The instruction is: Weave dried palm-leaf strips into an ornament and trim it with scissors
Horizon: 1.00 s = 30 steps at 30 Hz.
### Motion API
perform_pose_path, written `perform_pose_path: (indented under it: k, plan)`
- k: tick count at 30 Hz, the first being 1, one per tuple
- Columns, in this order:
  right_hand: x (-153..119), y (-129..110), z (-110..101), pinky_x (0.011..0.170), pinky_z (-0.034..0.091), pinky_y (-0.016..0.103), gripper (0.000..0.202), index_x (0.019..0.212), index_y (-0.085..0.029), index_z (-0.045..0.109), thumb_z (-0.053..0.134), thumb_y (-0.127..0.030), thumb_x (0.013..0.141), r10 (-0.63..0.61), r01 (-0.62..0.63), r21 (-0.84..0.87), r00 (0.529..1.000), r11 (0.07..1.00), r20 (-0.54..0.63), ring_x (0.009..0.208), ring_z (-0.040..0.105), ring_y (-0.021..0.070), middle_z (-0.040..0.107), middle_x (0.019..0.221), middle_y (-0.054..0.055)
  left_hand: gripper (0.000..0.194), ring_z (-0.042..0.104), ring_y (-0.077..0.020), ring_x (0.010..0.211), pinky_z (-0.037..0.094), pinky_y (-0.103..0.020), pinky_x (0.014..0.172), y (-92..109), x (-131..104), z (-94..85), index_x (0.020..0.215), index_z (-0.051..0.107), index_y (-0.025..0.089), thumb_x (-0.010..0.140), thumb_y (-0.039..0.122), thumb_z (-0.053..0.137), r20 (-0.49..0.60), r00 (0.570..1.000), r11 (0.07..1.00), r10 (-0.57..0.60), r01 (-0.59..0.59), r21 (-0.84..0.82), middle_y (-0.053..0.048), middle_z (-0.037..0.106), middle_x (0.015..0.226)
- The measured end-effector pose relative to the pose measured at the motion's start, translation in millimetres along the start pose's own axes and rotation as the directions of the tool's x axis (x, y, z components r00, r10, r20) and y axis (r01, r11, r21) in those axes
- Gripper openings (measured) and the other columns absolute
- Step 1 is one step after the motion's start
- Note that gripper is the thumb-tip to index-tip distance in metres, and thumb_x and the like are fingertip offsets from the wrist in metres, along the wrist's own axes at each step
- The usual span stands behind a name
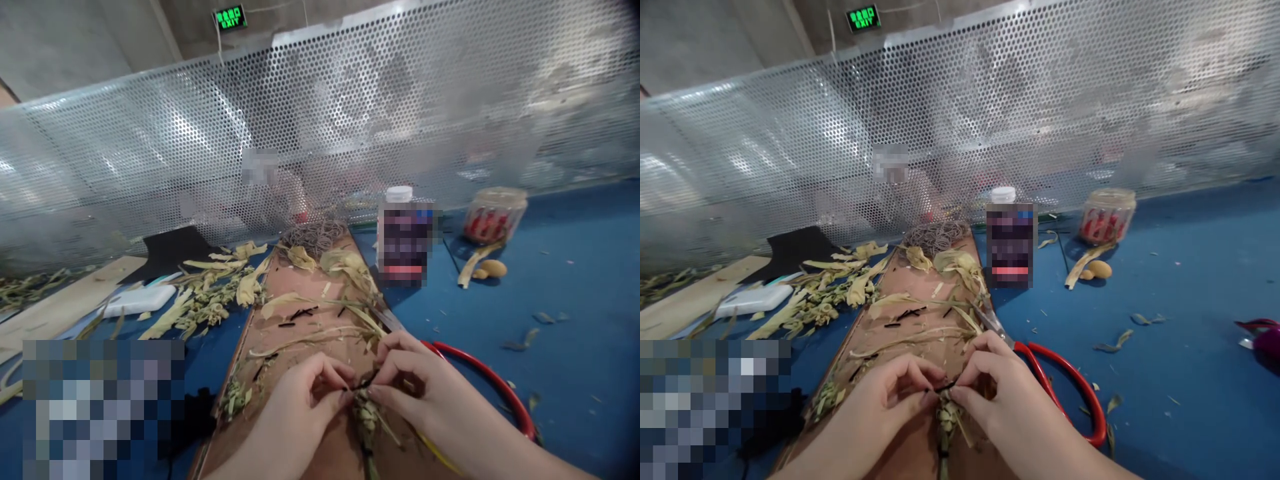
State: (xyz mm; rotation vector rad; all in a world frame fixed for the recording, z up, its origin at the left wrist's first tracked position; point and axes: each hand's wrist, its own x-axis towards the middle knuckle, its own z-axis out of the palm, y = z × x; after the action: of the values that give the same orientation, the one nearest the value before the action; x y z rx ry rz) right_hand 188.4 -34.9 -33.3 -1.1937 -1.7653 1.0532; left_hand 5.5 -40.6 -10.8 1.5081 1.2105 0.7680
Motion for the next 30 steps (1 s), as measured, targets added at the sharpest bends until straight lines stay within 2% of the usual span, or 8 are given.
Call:
perform_pose_path:
  k: [4, 12, 17, 20, 24, 30]
  plan:
    - [0.4, -1.3, 1.3, 0.062, 0.045, 0.024, 0.015, 0.062, -0.020, 0.055, 0.060, -0.027, 0.074, 0.011, -0.011, -0.016, 1.000, 1.000, 0.010, 0.076, 0.053, 0.0142, 0.051, 0.090, 0.003, 0.009, 0.059, -0.0202, 0.095, 0.045, -0.036, 0.084, -2.9, 0.0, 1.0, 0.072, 0.051, 0.018, 0.076, 0.022, 0.058, 0.005, 1.000, 1.000, 0.007, -0.007, -0.026, -0.007, 0.064, 0.101]
    - [-1.3, -15.7, -9.0, 0.076, 0.044, 0.026, 0.011, 0.065, -0.020, 0.055, 0.060, -0.024, 0.075, -0.038, 0.043, -0.032, 0.988, 0.999, 0.148, 0.087, 0.054, 0.0151, 0.052, 0.096, 0.002, 0.008, 0.060, -0.0192, 0.093, 0.045, -0.036, 0.084, -3.9, -1.1, 4.6, 0.073, 0.049, 0.019, 0.078, 0.022, 0.056, 0.095, 0.995, 0.990, 0.019, -0.005, -0.143, -0.007, 0.066, 0.099]
    - [4.1, -14.8, -19.1, 0.086, 0.041, 0.029, 0.012, 0.064, -0.020, 0.057, 0.063, -0.024, 0.073, -0.055, 0.060, -0.033, 0.988, 0.998, 0.145, 0.094, 0.053, 0.0165, 0.052, 0.101, 0.002, 0.007, 0.060, -0.0189, 0.091, 0.045, -0.034, 0.081, 2.6, -2.6, 0.8, 0.075, 0.052, 0.019, 0.079, 0.023, 0.054, 0.001, 1.000, 1.000, 0.021, -0.021, -0.019, -0.007, 0.065, 0.099]
    - [6.7, -16.1, -19.3, 0.090, 0.039, 0.030, 0.013, 0.063, -0.020, 0.059, 0.064, -0.027, 0.073, -0.064, 0.065, -0.017, 0.995, 0.998, 0.073, 0.097, 0.052, 0.0172, 0.052, 0.103, 0.002, 0.007, 0.060, -0.0188, 0.089, 0.045, -0.033, 0.080, 7.1, -2.0, -1.3, 0.074, 0.052, 0.018, 0.079, 0.022, 0.053, -0.056, 0.998, 0.999, 0.034, -0.033, 0.026, -0.007, 0.065, 0.100]
    - [6.5, -18.8, -15.2, 0.087, 0.040, 0.029, 0.014, 0.064, -0.020, 0.060, 0.062, -0.028, 0.075, -0.057, 0.057, 0.024, 0.998, 0.998, -0.024, 0.095, 0.053, 0.0170, 0.052, 0.102, 0.003, 0.008, 0.060, -0.0189, 0.089, 0.044, -0.032, 0.079, 10.9, -1.3, -0.4, 0.073, 0.053, 0.018, 0.079, 0.022, 0.052, -0.107, 0.993, 0.998, 0.053, -0.051, 0.022, -0.007, 0.065, 0.101]
    - [5.0, -19.7, -14.5, 0.078, 0.044, 0.026, 0.015, 0.065, -0.019, 0.056, 0.058, -0.028, 0.077, -0.045, 0.049, 0.110, 0.998, 0.993, -0.035, 0.090, 0.055, 0.0157, 0.054, 0.100, 0.004, 0.009, 0.059, -0.0206, 0.093, 0.043, -0.033, 0.084, 13.5, -1.5, 0.4, 0.074, 0.055, 0.017, 0.078, 0.026, 0.055, -0.194, 0.980, 0.997, 0.037, -0.049, -0.059, -0.009, 0.065, 0.102]
